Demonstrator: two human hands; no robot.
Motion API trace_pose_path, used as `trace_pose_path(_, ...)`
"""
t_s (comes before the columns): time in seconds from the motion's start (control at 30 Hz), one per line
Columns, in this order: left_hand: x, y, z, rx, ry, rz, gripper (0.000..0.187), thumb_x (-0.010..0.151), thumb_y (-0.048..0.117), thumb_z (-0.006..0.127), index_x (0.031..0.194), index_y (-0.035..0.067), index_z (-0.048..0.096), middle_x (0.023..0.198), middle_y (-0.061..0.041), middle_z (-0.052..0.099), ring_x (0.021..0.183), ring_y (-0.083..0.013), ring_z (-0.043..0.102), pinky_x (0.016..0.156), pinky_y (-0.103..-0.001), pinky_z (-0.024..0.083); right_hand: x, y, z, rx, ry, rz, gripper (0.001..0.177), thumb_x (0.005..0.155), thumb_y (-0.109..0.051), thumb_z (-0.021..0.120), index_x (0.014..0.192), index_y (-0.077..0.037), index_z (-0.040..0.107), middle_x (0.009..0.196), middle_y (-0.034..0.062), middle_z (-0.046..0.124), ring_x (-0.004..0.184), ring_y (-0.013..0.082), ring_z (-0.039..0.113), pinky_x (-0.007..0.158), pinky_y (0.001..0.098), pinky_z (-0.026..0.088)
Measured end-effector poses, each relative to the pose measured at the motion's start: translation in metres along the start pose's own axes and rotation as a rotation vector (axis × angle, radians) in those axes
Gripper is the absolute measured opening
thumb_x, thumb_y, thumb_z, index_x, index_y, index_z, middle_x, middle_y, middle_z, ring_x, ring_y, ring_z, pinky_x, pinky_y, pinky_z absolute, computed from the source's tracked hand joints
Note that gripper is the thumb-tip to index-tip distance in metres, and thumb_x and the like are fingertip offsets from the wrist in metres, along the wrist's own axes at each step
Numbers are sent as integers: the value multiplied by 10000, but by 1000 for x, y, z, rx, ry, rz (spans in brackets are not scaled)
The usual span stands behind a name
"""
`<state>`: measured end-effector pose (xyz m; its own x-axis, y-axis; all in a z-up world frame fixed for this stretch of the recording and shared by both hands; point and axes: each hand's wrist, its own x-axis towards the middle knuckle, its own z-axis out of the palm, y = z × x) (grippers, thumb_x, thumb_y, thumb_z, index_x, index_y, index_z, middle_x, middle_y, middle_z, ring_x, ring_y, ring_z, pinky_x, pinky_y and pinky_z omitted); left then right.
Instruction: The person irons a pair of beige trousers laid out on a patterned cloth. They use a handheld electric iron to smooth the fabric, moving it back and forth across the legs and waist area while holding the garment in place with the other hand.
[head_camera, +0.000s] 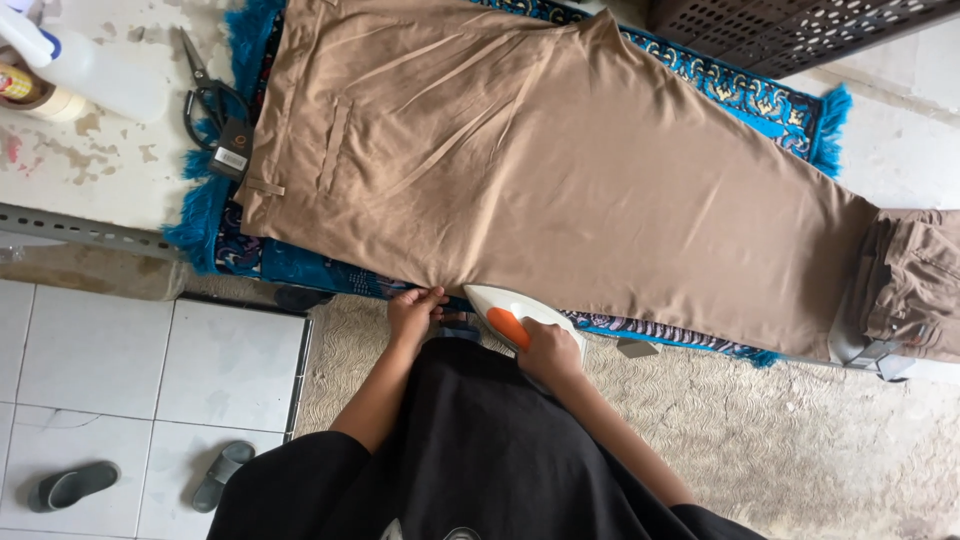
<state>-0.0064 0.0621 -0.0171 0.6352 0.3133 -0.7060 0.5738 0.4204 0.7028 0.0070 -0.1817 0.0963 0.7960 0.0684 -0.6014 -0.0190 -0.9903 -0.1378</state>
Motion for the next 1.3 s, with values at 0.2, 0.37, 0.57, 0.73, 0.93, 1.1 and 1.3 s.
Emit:
trace_pose_path(0.2, -3, 6, 1, 34, 1, -18, 230, 874, 219, 832, 948, 16, 754, 856, -149, 785, 609, -115, 691, 573, -233, 619, -14, 48, 2, 22, -8, 94, 399, 775, -410, 595, 1149, -322, 705, 930, 117, 750, 970, 385, 744, 885, 496, 610)
trace_pose_path(0.37, -4, 9, 1, 32, 5, -12, 230, 872, 216, 833, 941, 11, 753, 847, -154, 782, 598, -123, 690, 568, -248, 622, -4, 19, -4, 15, 15, 40, 395, 774, -430, 606, 1142, -329, 710, 912, 112, 746, 949, 378, 747, 863, 497, 615)
trace_pose_path(0.57, -5, 11, 1, 30, 19, -9, 238, 862, 224, 845, 928, 12, 759, 829, -156, 780, 582, -128, 698, 546, -260, 623, 6, 10, 0, -15, 18, -44, 389, 779, -442, 621, 1138, -325, 715, 892, 111, 746, 925, 375, 752, 843, 483, 616)
trace_pose_path(0.73, -1, 1, 1, 35, 14, 5, 241, 860, 227, 848, 952, 20, 766, 841, -158, 783, 594, -127, 695, 555, -249, 614, -9, 58, -1, -33, -15, 4, 403, 779, -458, 622, 1158, -350, 707, 903, 112, 757, 939, 368, 753, 861, 470, 614)
trace_pose_path(0.93, -33, 25, 7, -12, 43, -24, 261, 850, 232, 843, 975, 18, 761, 840, -133, 789, 597, -91, 661, 537, -206, 579, -43, 83, -73, 91, -68, -19, 497, 771, -332, 669, 1251, -209, 643, 1000, 316, 742, 1042, 525, 695, 957, 590, 543)
trace_pose_path(1.1, -48, 39, 11, -105, 35, -93, 360, 838, 296, 878, 1040, 24, 757, 951, -131, 800, 739, -138, 721, 655, -236, 615, -29, 85, -136, 169, 60, -87, 522, 709, -498, 797, 1188, -299, 741, 943, 206, 795, 958, 437, 740, 846, 528, 562)
trace_pose_path(1.3, -50, 44, 20, -108, 124, -98, 552, 813, 348, 890, 1144, -45, 687, 972, -141, 772, 719, -113, 691, 618, -227, 616, 45, 47, -215, -256, 133, -611, 475, 752, -452, 751, 1163, -215, 761, 977, 165, 788, 994, 373, 735, 903, 542, 539)
